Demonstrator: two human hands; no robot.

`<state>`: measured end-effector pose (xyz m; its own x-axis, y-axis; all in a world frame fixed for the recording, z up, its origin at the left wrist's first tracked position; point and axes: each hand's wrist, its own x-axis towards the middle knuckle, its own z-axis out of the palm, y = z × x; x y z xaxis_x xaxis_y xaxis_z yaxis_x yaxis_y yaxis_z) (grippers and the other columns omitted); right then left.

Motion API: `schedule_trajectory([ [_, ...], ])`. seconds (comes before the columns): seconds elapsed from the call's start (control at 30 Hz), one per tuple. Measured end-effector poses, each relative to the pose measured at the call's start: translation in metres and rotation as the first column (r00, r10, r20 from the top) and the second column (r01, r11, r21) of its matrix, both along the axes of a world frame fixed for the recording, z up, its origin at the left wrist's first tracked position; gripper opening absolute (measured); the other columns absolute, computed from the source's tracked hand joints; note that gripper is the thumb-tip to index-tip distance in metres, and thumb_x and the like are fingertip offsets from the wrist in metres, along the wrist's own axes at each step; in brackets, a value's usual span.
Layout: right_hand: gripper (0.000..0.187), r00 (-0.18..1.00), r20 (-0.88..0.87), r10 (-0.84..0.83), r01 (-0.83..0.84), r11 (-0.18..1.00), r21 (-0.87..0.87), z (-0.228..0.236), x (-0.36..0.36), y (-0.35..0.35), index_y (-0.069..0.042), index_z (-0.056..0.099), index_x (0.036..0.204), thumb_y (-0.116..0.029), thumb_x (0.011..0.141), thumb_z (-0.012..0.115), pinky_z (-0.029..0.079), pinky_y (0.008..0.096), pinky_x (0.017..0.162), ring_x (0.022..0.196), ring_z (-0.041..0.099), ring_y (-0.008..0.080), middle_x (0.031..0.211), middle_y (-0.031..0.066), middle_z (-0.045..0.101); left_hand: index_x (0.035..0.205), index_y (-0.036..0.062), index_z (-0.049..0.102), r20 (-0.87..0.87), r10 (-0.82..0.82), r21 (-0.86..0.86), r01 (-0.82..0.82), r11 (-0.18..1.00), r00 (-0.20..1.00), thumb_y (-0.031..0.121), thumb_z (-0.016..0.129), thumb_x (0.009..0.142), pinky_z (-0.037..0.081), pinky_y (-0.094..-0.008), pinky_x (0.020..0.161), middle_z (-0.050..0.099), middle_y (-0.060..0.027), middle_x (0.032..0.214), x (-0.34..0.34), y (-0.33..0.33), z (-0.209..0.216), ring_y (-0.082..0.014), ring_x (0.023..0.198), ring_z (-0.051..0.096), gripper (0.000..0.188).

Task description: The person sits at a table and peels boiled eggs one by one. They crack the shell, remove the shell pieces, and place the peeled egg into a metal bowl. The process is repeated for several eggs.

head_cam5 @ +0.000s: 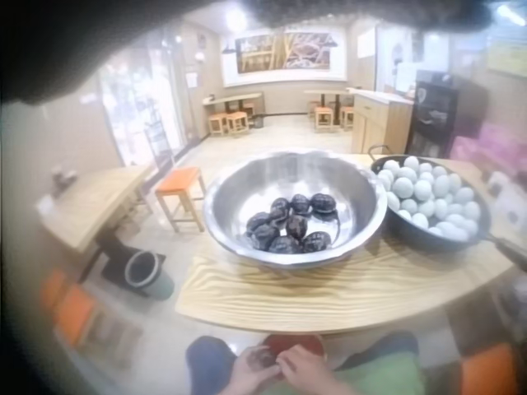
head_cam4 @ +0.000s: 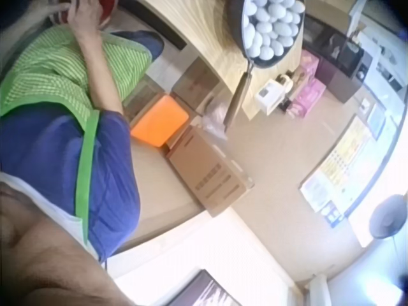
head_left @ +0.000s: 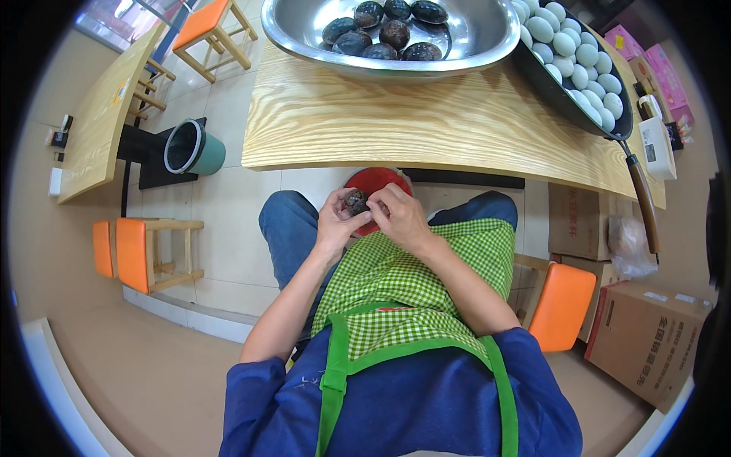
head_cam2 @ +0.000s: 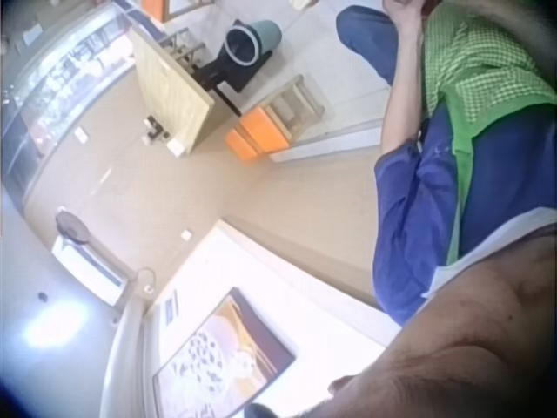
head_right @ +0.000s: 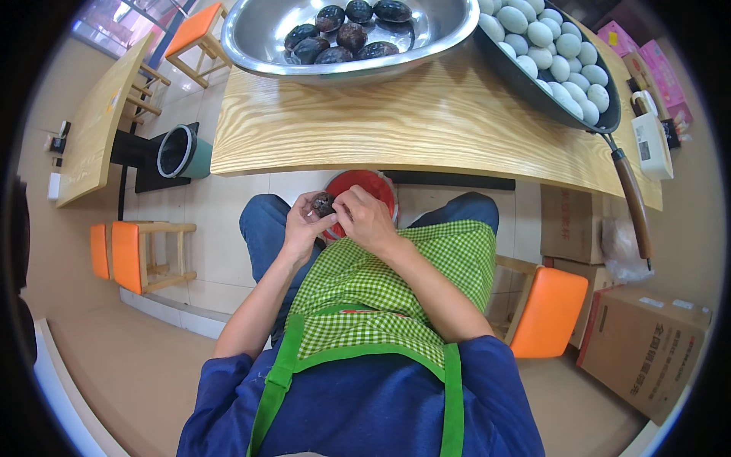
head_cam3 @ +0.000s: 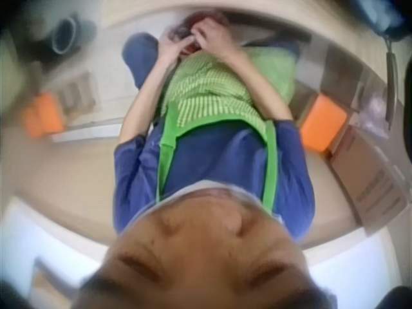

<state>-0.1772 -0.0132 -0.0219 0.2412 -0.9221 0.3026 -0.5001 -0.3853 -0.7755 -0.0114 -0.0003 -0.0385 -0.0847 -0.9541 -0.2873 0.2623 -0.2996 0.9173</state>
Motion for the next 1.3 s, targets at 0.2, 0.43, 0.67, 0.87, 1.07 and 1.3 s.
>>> schedule_trajectory([
  [0.2,0.009,0.988,0.020,-0.151,0.145,0.969,0.198,-0.006,-0.008,-0.003,-0.002,0.056,0.084,-0.006,0.084,0.064,0.050,0.0398,0.059,0.073,0.065,0.0316,0.093,0.0141,0.065,0.127,-0.0025,0.047,-0.134,0.011,0.072,-0.001,0.997,0.991,-0.008,0.072,0.080,0.053,-0.0302,0.092,0.060,-0.0106,0.115,0.001,-0.002,0.005,-0.0170,0.103,0.061,0.053],
  [0.43,0.028,0.950,0.310,-0.038,-0.082,0.927,0.365,-0.009,-0.013,-0.001,0.005,0.061,0.111,-0.007,0.086,0.064,0.055,0.0316,0.066,0.078,0.070,0.0230,0.100,0.0156,0.065,0.129,-0.0031,0.047,-0.091,-0.041,0.023,0.043,0.999,0.995,-0.009,0.073,0.079,0.054,-0.0297,0.090,0.060,-0.0117,0.118,0.002,-0.001,0.004,-0.0167,0.104,0.061,0.057],
  [0.67,0.035,0.925,0.371,0.081,-0.243,0.877,0.414,0.001,-0.019,-0.003,0.005,0.061,0.117,-0.006,0.084,0.068,0.056,0.0289,0.066,0.080,0.071,0.0189,0.101,0.0154,0.064,0.132,-0.0020,0.047,-0.033,-0.119,-0.053,0.118,0.992,0.992,-0.009,0.073,0.078,0.054,-0.0283,0.087,0.062,-0.0118,0.117,0.002,0.002,0.008,-0.0161,0.103,0.062,0.061],
  [0.87,0.030,0.942,0.335,0.002,-0.156,0.888,0.432,0.003,-0.010,0.001,0.006,0.063,0.110,-0.001,0.081,0.064,0.056,0.0279,0.065,0.074,0.070,0.0171,0.100,0.0150,0.067,0.131,-0.0006,0.049,-0.051,-0.102,-0.045,0.100,0.994,0.993,-0.008,0.072,0.079,0.054,-0.0281,0.087,0.062,-0.0105,0.114,0.002,0.003,0.007,-0.0150,0.100,0.062,0.058],
  [1.07,0.028,0.895,0.415,-0.163,-0.067,0.872,0.486,-0.028,-0.010,0.002,0.005,0.064,0.107,0.000,0.080,0.063,0.055,0.0251,0.066,0.074,0.068,0.0137,0.093,0.0123,0.070,0.132,0.0002,0.048,-0.034,-0.085,-0.051,0.083,0.995,0.996,-0.007,0.072,0.080,0.055,-0.0274,0.085,0.062,-0.0100,0.113,-0.004,0.002,0.012,-0.0149,0.100,0.062,0.057],
  [1.3,0.028,0.886,0.458,-0.072,-0.186,0.850,0.493,-0.014,-0.014,0.000,0.006,0.064,0.111,-0.007,0.086,0.068,0.055,0.0253,0.070,0.080,0.069,0.0143,0.100,0.0108,0.066,0.131,-0.0002,0.048,-0.010,-0.099,-0.048,0.098,0.994,0.995,-0.007,0.073,0.079,0.055,-0.0260,0.081,0.062,-0.0097,0.111,-0.001,0.001,0.012,-0.0144,0.097,0.062,0.058],
])
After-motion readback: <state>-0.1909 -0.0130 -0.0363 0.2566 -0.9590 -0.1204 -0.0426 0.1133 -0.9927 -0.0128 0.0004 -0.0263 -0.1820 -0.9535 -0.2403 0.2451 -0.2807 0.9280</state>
